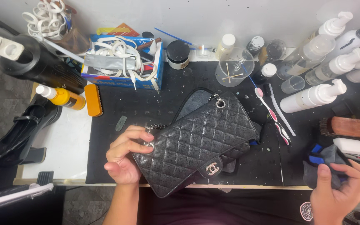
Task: The person scrubs the exterior and interior of a black quilted handbag using a toothbrush and cleaning foam, then wipes it with a cloth. They clean the exterior flap, the interior lining, and the chain strap, finishing by closing the bag's clasp.
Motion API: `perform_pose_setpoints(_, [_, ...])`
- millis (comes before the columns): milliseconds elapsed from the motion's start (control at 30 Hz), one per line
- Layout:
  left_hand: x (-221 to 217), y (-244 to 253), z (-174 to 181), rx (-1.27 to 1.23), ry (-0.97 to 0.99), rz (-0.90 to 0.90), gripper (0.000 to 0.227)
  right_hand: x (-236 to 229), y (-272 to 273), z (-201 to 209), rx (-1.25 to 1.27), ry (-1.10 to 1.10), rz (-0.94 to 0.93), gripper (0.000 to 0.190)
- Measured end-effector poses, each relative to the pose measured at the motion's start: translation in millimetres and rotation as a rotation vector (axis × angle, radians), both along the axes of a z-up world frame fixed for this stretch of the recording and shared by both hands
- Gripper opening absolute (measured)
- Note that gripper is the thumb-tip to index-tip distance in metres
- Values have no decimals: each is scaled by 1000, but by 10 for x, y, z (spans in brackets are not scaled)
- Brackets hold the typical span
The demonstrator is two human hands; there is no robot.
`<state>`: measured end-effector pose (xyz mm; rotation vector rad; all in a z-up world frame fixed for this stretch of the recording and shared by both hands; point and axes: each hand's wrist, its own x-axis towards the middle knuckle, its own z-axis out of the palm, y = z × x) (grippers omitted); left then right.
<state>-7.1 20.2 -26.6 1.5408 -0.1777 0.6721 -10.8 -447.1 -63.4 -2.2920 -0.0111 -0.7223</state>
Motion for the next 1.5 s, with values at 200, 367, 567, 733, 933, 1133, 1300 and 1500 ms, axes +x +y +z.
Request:
perform_pose_setpoints(200, [-8,-20,-40,6,-80,28,95,155,341,288,-475,93,68,32])
perform_pose_setpoints(367, [25,-29,-74,-40,-135,8,87,21,922,612,-239,-82,201,29])
perform_pose_setpoints(567, [-70,-56,-57,-116,-122,-9,76,-78,1624,490,135,62,621,60])
perform_pose_setpoints(733, [-91,-39,-92,-159,-99,-20,69,-85,1847,377,185,-20,563,59])
perform_pose_setpoints(933, [-17,-7,-120,-220,-59,-34,66,-46,1953,326,119,-137,543,60])
perform_pose_setpoints(1133, [33,35,-132,-317,-13,-86,65,-2,2045,310,113,-163,548,59])
perform_pose_setpoints(1300, [47,51,-136,-338,-2,-111,62,35,2057,333,107,-141,534,60])
perform_pose_setpoints(1500, [27,39,-83,-260,14,-118,59,64,2012,243,86,-169,605,55])
